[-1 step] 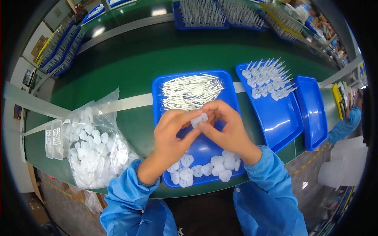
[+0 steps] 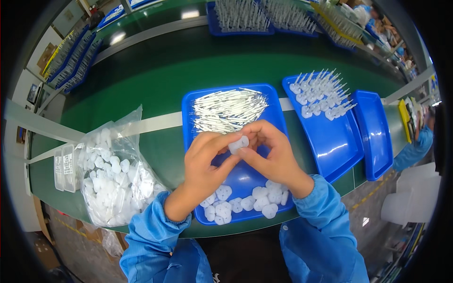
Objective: The person inserts thin white sticks into small white plastic bases with multiple holes. They pick up a base, insert several sticks into the holes, and place the completed unit into a blue tray. The process is repeated continuously throughout the video.
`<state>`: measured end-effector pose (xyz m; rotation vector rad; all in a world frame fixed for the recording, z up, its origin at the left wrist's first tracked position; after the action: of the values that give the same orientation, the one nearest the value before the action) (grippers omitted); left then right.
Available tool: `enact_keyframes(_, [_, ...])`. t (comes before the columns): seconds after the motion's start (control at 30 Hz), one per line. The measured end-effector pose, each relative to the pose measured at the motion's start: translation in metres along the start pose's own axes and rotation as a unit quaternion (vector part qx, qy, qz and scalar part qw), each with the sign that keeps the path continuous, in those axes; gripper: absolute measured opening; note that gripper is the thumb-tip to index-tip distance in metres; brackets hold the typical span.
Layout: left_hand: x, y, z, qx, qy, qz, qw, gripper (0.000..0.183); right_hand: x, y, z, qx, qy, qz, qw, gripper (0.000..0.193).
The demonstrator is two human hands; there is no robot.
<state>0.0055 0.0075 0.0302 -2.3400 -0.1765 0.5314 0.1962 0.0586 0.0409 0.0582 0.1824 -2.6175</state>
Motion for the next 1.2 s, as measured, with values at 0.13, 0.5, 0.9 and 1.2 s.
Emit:
enact_keyframes(0.13, [0.0, -0.003, -0.003, 0.009, -0.018, 0.005, 1.0, 0.054, -0.004, 0.001, -0.003, -0.004, -0.048, 0.012, 0.999, 0.028])
enact_keyframes(0.5, [0.001, 0.001, -0.004, 0.009, -0.037, 0.023, 0.999, 0.055, -0.005, 0.009, -0.003, -0.013, 0.024, 0.008, 1.0, 0.028])
enact_keyframes(0.9, [-0.015, 0.017, 0.033, -0.247, 0.32, -0.102, 0.909, 0.023, -0.02, -0.011, 0.017, -0.162, 0.407, -0.009, 0.899, 0.009])
enact_keyframes(1.2, [-0.016, 0.009, 0.033, -0.249, 0.357, -0.22, 0.873, 0.016, 0.046, -0.027, -0.011, -0.313, 0.633, 0.061, 0.705, 0.007])
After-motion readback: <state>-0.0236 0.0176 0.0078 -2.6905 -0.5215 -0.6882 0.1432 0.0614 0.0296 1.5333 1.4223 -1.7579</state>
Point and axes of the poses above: each hand's wrist, its own y-axis away from the middle knuckle, its own x-axis out of the palm, z = x × y, the point moved 2 cm from there along -y, towards the middle knuckle, and after that the axes turned 5 degrees about x, right-handed, at the moved point
